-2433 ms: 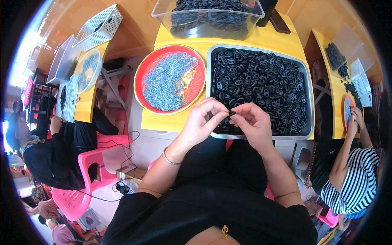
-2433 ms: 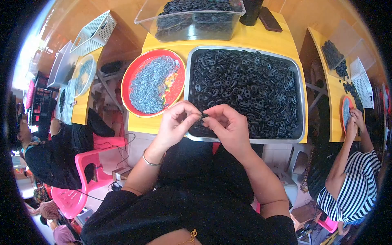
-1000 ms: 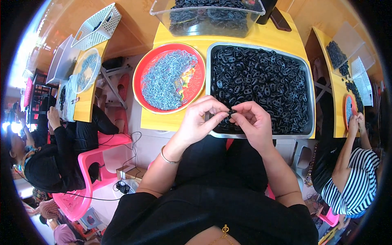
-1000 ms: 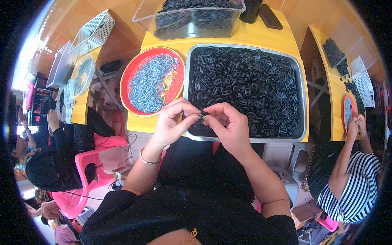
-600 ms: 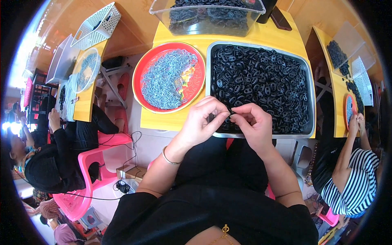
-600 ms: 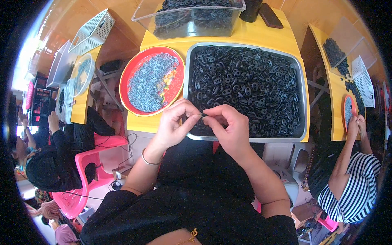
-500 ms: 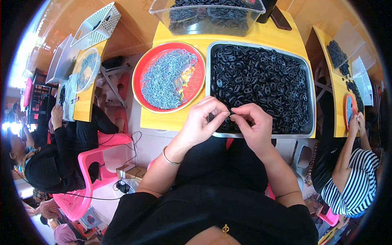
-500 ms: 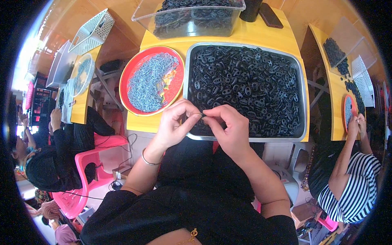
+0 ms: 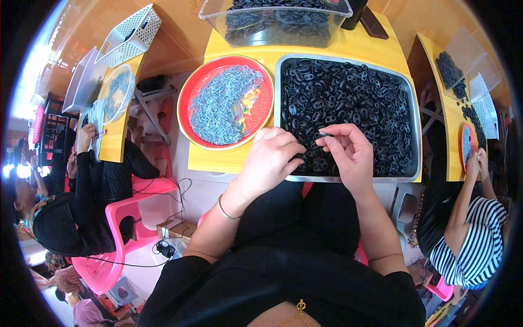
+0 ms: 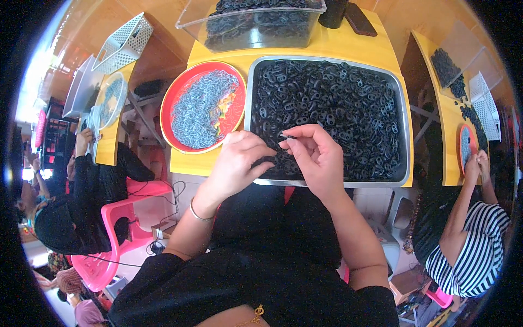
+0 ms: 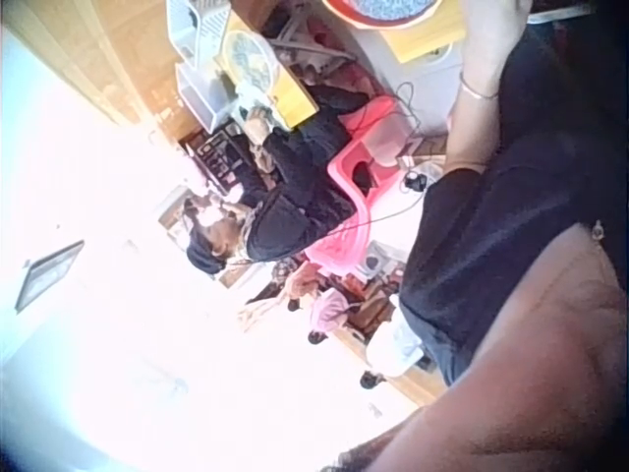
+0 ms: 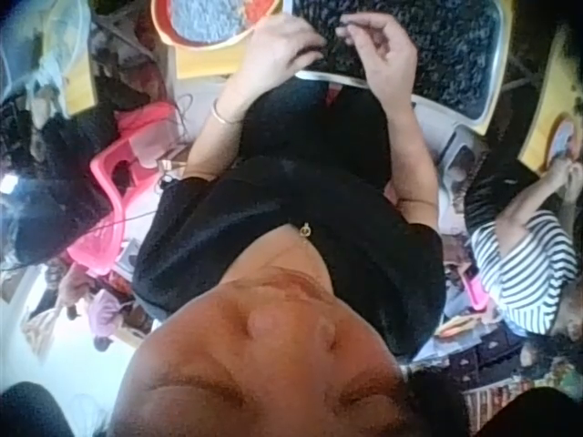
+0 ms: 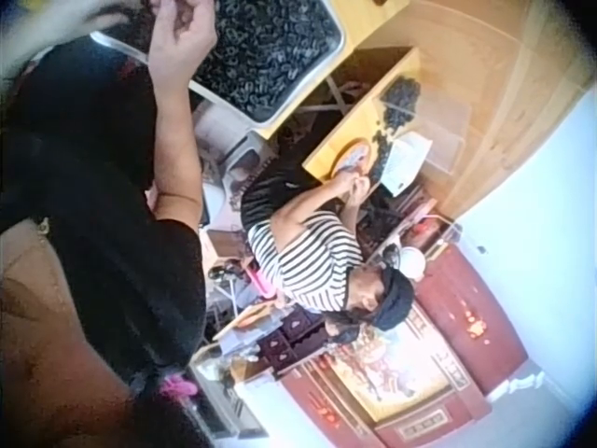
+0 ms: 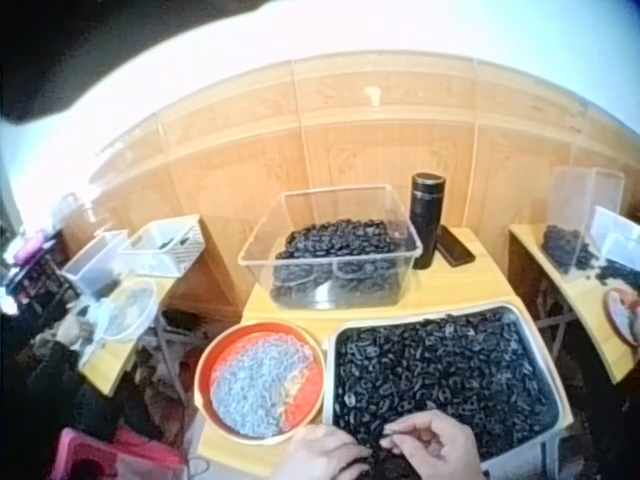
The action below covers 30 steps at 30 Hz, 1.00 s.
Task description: The person assembles plastic cord locks by hand, picking small springs from a dish and plastic toggle pieces from a tray, inserting the springs into the toggles, and fitting the components together.
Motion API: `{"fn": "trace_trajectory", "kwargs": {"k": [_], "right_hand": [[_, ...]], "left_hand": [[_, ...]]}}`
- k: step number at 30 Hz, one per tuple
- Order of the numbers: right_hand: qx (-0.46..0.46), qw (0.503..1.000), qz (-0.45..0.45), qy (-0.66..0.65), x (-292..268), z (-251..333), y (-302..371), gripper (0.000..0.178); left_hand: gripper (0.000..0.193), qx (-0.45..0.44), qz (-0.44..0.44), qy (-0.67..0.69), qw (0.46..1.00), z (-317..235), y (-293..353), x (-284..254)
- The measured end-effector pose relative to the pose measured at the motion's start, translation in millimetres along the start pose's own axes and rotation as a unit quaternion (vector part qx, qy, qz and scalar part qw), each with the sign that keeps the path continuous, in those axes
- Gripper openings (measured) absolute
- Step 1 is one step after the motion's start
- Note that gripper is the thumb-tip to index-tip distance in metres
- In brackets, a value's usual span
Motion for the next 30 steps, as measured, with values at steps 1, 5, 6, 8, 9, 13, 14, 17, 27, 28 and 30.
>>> {"fn": "trace_trajectory", "kwargs": {"k": [1, 5, 6, 8, 9, 13, 14, 17, 27, 28, 30], "right_hand": [[0.006, 1.0, 0.001, 0.0, -1, 0, 0, 0.013], [0.008, 1.0, 0.008, -0.007, -1, 2, 0, 0.013], [0.007, 1.0, 0.009, -0.007, 0, 1, 0, 0.013], [-0.035, 0.999, 0.011, -0.028, 1, -1, -1, 0.013], [-0.036, 0.999, 0.013, -0.028, 1, -1, -1, 0.013], [-0.014, 0.999, 0.013, -0.038, 2, 0, 0, 0.014], [0.004, 0.999, 0.014, -0.038, 2, -1, 1, 0.014], [0.001, 0.999, 0.018, -0.038, 3, 0, 2, 0.014], [0.015, 0.999, 0.012, -0.035, 4, 3, 2, 0.015], [-0.019, 0.999, 0.006, -0.037, 5, 3, 0, 0.014], [-0.053, 0.998, -0.001, -0.038, 2, 3, 0, 0.012]], "left_hand": [[0.019, -0.002, 0.011, -0.02, 1.0, -3, -1, -1], [0.017, -0.006, 0.014, -0.059, 0.998, -4, 0, 0], [0.017, -0.006, 0.014, -0.06, 0.998, -4, 0, 0], [0.015, -0.011, 0.017, -0.075, 0.997, -6, 0, 1], [0.015, -0.011, 0.016, -0.076, 0.997, -5, 0, 3], [0.008, -0.01, 0.012, -0.084, 0.996, -4, 0, 2], [0.01, -0.013, 0.019, -0.075, 0.997, -5, 0, 2], [0.012, -0.015, 0.031, -0.088, 0.996, -5, 0, 1], [0.005, -0.028, 0.07, -0.215, 0.974, -13, -9, 9], [0.008, -0.03, 0.076, -0.209, 0.975, -11, -9, 10], [0.012, -0.032, 0.083, -0.202, 0.975, -9, -9, 10]]}}
Point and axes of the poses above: each hand's wrist, its own y-axis away from the middle knuckle, its own x-axis out of the palm, z = x × y, the point moved 4 cm from there along -y, towards the middle knuckle, and after that the axes turned 2 degrees about -z, right-handed, at the moved point
